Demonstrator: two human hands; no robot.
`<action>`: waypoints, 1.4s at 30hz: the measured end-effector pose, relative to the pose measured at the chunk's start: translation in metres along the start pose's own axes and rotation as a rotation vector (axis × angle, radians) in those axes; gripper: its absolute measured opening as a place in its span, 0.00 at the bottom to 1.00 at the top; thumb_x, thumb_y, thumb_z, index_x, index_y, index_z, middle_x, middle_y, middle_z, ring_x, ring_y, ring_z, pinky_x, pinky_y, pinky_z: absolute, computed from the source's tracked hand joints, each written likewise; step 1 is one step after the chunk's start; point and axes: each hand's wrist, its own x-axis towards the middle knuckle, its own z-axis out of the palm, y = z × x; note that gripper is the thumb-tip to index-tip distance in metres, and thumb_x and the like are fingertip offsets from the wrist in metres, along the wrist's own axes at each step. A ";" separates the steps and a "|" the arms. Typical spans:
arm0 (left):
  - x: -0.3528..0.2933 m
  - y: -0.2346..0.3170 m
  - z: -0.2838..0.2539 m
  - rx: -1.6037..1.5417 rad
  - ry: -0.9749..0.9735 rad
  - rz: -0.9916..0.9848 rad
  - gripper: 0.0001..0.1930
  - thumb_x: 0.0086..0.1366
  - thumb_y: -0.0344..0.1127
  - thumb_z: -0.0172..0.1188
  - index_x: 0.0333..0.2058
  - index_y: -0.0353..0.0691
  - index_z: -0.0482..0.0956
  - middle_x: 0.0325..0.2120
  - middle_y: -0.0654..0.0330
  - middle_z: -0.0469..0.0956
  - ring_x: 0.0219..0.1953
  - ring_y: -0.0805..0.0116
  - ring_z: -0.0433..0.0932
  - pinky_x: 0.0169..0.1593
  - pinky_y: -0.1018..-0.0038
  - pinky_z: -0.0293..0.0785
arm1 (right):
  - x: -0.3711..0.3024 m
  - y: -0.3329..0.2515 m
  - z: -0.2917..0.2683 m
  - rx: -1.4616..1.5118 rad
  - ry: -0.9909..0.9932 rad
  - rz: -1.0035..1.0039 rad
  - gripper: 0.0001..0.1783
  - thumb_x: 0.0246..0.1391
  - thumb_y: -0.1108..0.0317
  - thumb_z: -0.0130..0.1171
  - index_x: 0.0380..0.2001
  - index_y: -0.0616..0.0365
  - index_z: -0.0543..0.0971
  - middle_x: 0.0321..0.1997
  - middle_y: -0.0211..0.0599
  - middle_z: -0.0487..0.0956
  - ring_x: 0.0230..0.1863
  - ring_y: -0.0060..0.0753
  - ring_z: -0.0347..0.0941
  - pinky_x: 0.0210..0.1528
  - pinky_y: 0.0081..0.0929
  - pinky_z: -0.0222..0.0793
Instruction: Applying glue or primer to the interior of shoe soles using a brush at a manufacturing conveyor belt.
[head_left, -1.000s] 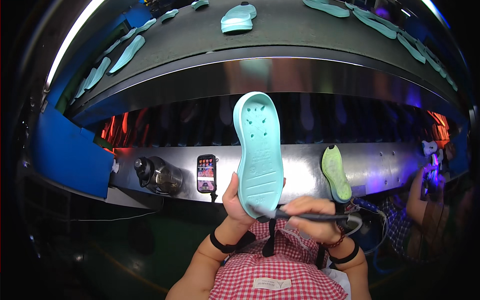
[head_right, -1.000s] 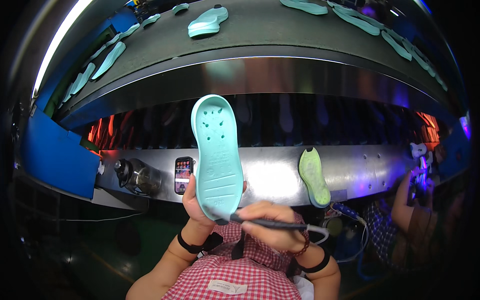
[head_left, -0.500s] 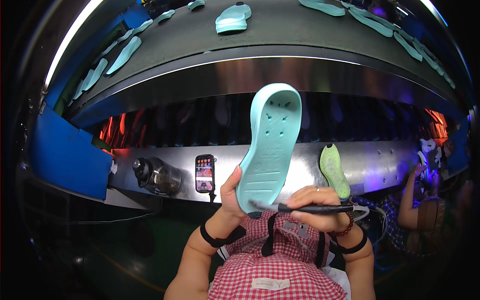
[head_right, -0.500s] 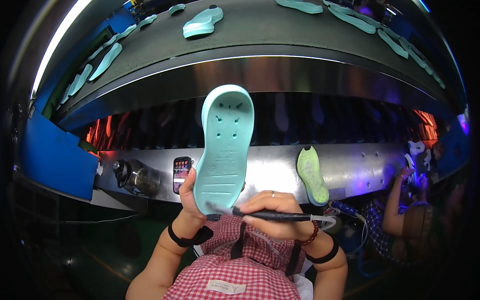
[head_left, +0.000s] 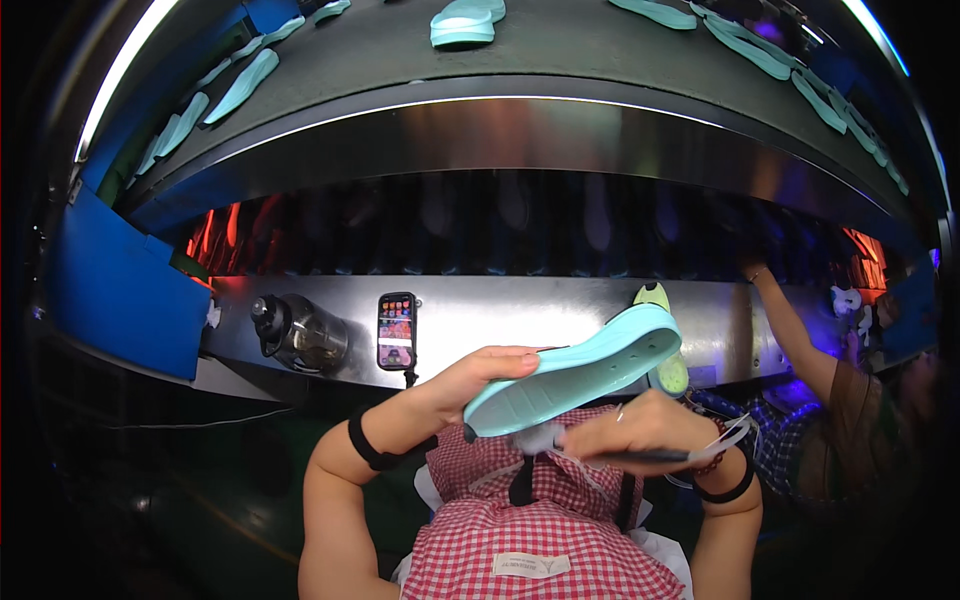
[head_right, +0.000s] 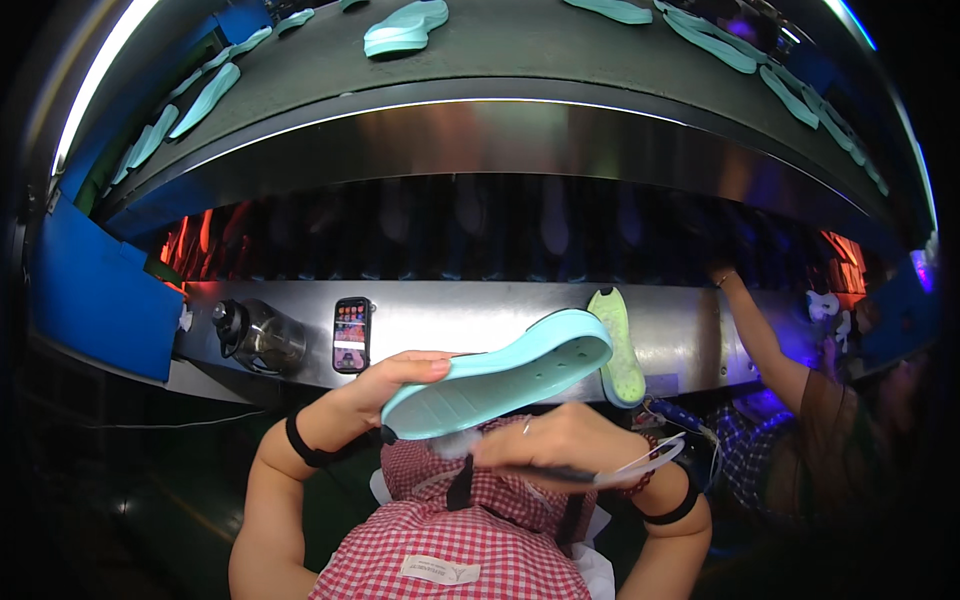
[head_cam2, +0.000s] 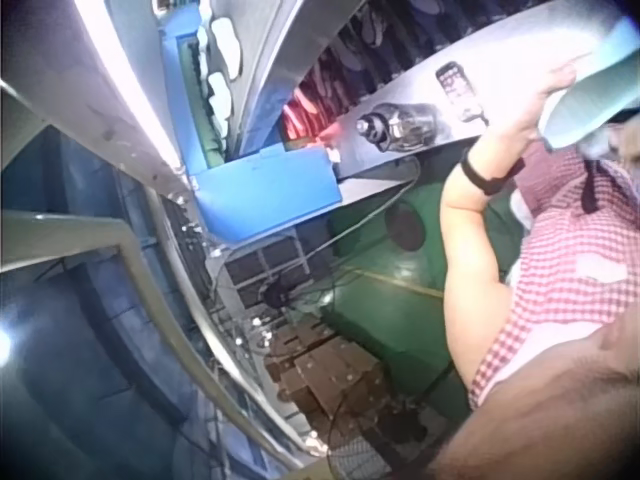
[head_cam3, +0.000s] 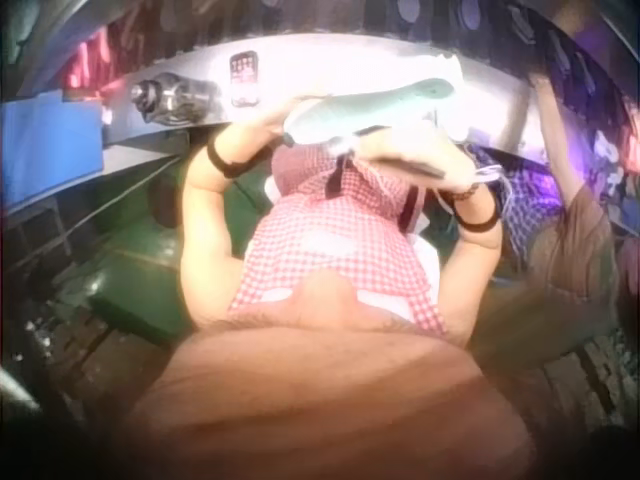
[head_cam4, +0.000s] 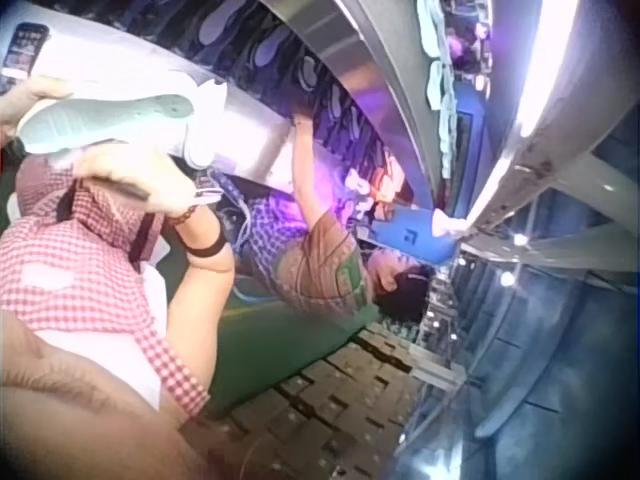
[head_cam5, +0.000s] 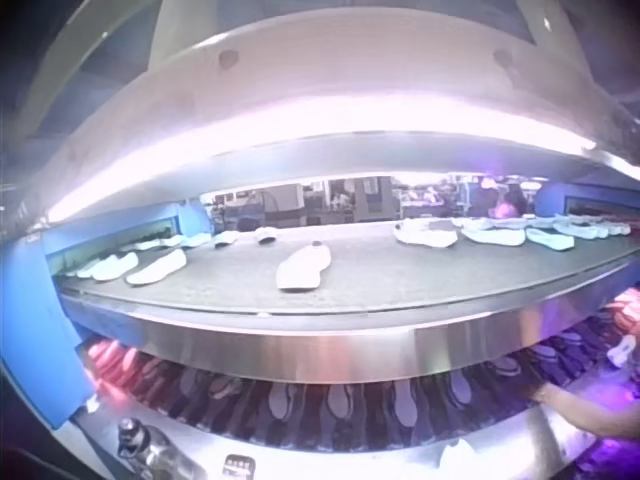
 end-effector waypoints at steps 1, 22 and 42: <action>-0.001 0.003 0.002 0.006 0.005 -0.026 0.27 0.59 0.40 0.50 0.54 0.28 0.59 0.47 0.48 0.68 0.46 0.64 0.72 0.49 0.73 0.68 | 0.001 0.003 -0.004 -0.049 0.100 -0.063 0.12 0.41 0.75 0.57 0.34 0.57 0.77 0.38 0.36 0.78 0.36 0.33 0.77 0.39 0.24 0.73; -0.020 0.001 -0.018 0.109 0.133 0.113 0.28 0.60 0.42 0.48 0.55 0.30 0.57 0.48 0.48 0.68 0.45 0.64 0.73 0.49 0.74 0.69 | -0.022 0.014 -0.017 0.071 0.099 0.230 0.15 0.43 0.76 0.57 0.38 0.59 0.76 0.39 0.41 0.78 0.39 0.33 0.76 0.42 0.23 0.71; 0.011 -0.038 -0.028 -0.434 0.042 0.257 0.25 0.60 0.41 0.43 0.51 0.27 0.60 0.44 0.43 0.69 0.43 0.56 0.74 0.48 0.65 0.71 | -0.001 0.044 0.043 0.114 0.489 0.022 0.09 0.43 0.77 0.56 0.32 0.64 0.77 0.36 0.45 0.78 0.34 0.37 0.77 0.35 0.24 0.72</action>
